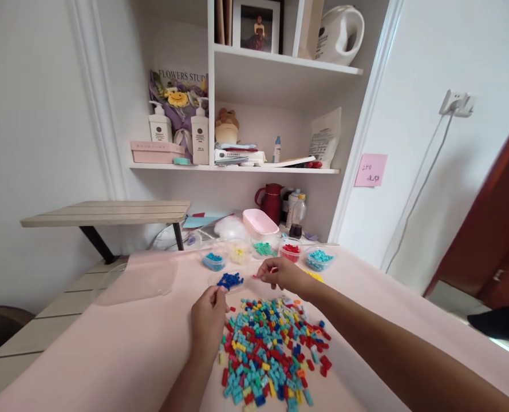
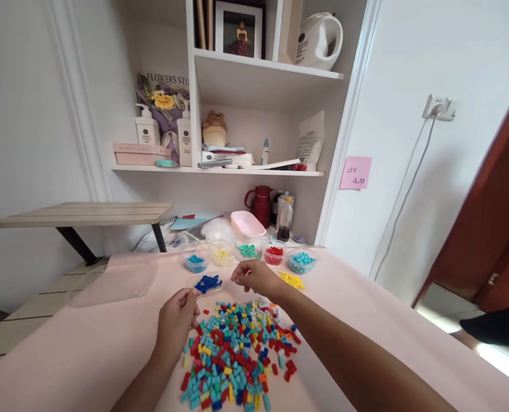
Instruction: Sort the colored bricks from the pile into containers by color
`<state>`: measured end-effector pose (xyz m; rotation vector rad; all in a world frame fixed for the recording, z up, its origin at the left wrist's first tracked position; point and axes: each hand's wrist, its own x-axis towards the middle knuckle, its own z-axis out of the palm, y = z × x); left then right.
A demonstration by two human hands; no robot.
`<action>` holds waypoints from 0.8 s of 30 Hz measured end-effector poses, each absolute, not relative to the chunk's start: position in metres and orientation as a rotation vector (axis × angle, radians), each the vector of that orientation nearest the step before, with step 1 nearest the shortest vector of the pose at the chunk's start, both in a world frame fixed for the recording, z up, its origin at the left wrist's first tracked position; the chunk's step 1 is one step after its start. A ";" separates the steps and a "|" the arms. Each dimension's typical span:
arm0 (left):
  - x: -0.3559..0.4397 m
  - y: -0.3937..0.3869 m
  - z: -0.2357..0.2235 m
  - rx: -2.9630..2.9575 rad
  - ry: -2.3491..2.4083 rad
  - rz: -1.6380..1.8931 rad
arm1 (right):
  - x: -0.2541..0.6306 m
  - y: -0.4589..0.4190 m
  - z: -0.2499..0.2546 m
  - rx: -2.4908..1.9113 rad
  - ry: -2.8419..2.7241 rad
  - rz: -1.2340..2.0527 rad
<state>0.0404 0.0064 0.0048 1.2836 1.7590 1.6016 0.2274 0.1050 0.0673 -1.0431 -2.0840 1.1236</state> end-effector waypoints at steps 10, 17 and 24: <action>0.041 0.009 0.005 1.226 1.704 1.590 | 0.273 0.042 0.082 -1.024 -2.525 0.568; 0.044 0.006 0.008 1.223 1.678 1.591 | 0.302 0.009 0.059 -0.879 -2.753 0.296; 0.043 0.008 0.004 1.226 1.670 1.600 | 0.300 0.022 0.042 -0.907 -2.874 0.132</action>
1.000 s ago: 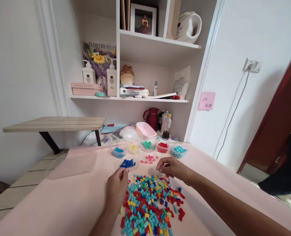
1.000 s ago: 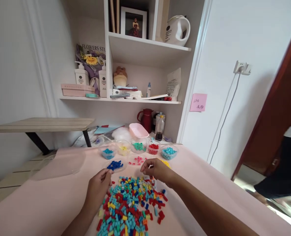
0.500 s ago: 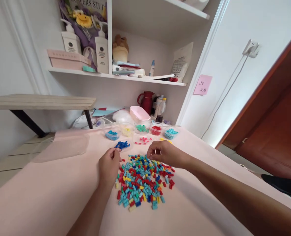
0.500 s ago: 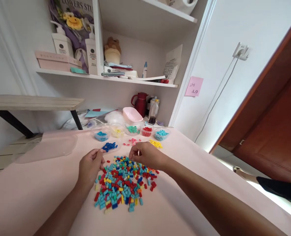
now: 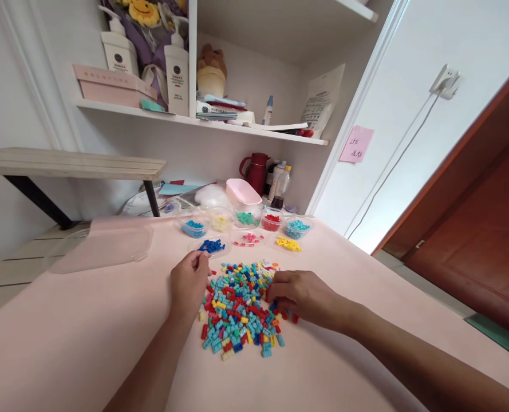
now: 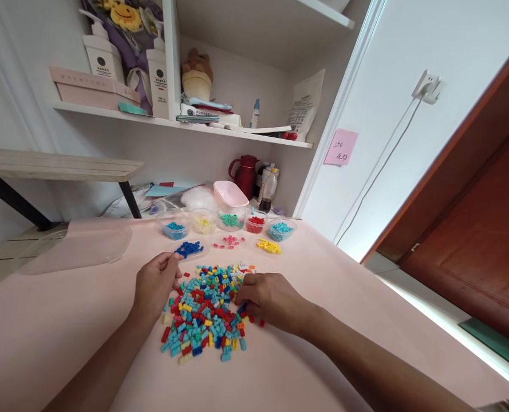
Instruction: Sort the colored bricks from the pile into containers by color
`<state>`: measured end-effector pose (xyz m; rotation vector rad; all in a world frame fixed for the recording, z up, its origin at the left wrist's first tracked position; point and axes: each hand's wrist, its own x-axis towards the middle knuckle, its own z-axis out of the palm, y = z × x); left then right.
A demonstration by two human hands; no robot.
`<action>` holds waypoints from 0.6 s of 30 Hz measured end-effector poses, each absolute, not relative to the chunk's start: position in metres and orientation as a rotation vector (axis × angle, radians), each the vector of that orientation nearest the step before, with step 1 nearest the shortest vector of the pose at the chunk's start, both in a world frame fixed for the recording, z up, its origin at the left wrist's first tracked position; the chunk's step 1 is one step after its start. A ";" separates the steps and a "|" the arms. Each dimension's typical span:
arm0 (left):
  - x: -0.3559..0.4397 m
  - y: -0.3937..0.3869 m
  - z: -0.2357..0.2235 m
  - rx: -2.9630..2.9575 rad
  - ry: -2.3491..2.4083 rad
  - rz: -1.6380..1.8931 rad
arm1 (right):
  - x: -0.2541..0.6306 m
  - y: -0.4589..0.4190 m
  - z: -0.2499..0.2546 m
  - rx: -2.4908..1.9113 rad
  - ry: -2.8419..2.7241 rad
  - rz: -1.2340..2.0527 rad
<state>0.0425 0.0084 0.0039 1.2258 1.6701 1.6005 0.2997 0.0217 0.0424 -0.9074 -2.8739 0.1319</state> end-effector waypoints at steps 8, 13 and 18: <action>0.043 0.009 0.004 1.236 1.670 1.594 | 0.305 0.021 0.037 -1.037 -2.762 0.306; 0.043 0.008 0.005 1.235 1.684 1.597 | 0.306 0.025 0.033 -1.022 -2.661 0.422; 0.043 0.007 0.006 1.232 1.676 1.606 | 0.308 0.029 0.032 -1.088 -2.523 0.525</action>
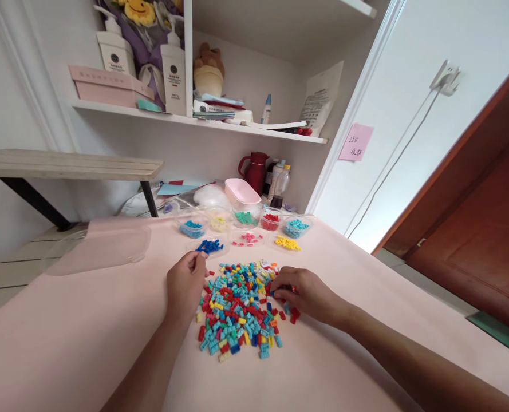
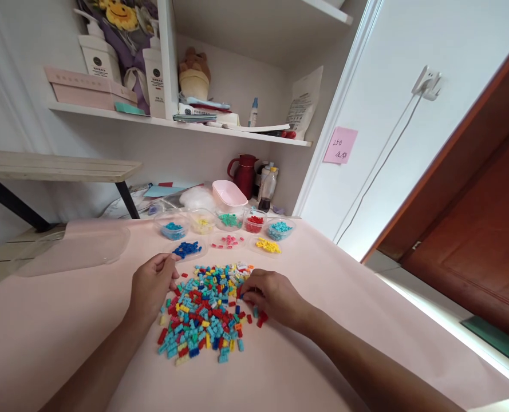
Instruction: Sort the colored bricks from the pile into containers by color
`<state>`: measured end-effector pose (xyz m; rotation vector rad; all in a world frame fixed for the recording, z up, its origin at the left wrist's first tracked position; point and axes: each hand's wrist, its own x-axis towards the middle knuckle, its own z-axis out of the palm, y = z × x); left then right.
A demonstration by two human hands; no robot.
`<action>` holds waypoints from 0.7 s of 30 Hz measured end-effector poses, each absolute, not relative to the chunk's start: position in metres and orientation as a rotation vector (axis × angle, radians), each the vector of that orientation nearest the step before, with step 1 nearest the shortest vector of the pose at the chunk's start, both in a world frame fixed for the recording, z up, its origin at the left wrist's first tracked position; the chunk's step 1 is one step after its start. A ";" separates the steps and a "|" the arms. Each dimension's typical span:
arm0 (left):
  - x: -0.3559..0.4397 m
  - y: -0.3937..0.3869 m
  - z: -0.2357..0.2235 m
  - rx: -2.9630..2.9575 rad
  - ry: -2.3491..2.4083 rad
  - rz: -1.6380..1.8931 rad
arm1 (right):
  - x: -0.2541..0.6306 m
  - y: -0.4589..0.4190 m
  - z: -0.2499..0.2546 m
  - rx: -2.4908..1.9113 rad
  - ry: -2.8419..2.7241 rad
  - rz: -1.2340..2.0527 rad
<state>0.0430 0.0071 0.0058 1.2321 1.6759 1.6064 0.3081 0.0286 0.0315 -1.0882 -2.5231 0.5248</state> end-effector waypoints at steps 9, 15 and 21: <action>0.043 0.007 0.006 1.170 1.677 1.725 | 0.285 0.048 0.052 -1.140 -2.320 0.802; 0.037 0.004 0.007 1.039 1.712 1.874 | 0.210 0.087 0.058 -1.022 -2.344 0.674; 0.036 0.005 0.005 1.020 1.682 1.856 | 0.157 0.124 0.052 -1.020 -2.278 0.616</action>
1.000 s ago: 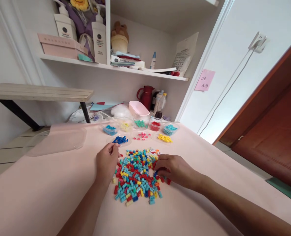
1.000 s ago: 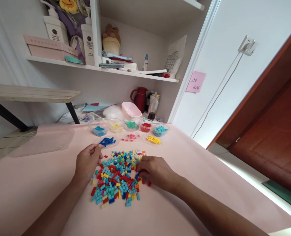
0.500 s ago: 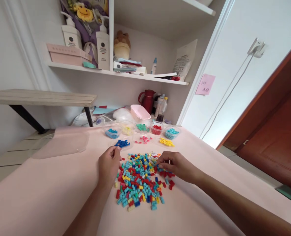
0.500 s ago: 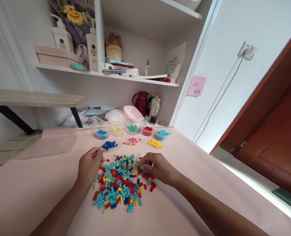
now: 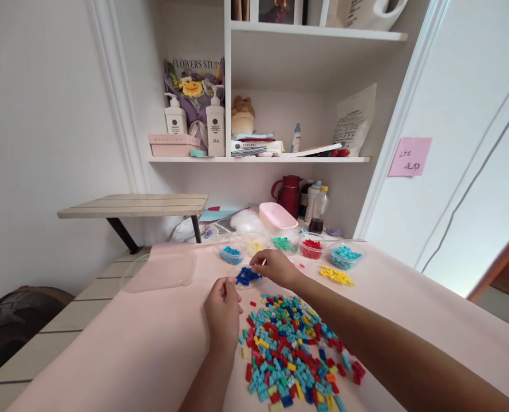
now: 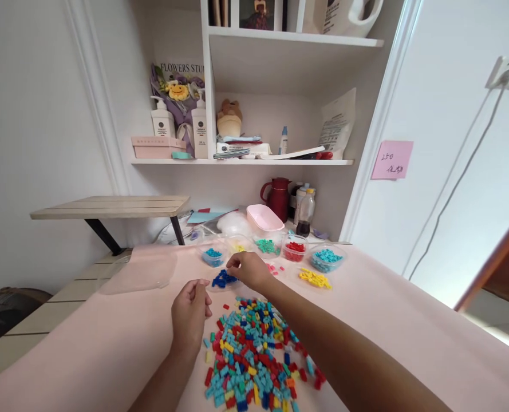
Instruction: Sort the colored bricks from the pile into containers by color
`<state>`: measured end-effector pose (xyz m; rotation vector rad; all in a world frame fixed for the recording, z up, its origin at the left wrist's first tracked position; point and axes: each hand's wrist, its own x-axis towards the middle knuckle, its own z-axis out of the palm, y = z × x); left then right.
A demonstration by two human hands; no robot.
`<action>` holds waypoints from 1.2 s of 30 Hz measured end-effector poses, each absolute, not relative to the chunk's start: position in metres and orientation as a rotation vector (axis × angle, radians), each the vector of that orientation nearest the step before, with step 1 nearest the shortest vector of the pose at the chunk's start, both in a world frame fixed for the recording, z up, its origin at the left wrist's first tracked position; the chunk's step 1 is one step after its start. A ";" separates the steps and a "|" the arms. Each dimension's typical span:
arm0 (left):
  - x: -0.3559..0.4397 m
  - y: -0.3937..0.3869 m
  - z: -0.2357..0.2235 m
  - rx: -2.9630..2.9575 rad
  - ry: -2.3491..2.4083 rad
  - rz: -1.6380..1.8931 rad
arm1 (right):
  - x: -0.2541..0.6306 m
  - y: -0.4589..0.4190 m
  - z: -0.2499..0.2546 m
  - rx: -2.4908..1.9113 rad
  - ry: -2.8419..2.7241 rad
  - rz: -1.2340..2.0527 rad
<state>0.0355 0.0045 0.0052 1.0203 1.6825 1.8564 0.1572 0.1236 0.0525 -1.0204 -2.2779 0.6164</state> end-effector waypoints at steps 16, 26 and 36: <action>0.033 0.007 0.007 1.011 1.640 1.782 | 0.321 0.091 0.036 -1.222 -1.958 0.725; 0.035 0.008 0.012 0.999 1.748 1.703 | 0.367 0.091 0.030 -1.171 -2.217 0.988; 0.033 0.009 0.012 1.033 1.756 1.669 | 0.346 0.061 0.048 -0.933 -2.378 0.753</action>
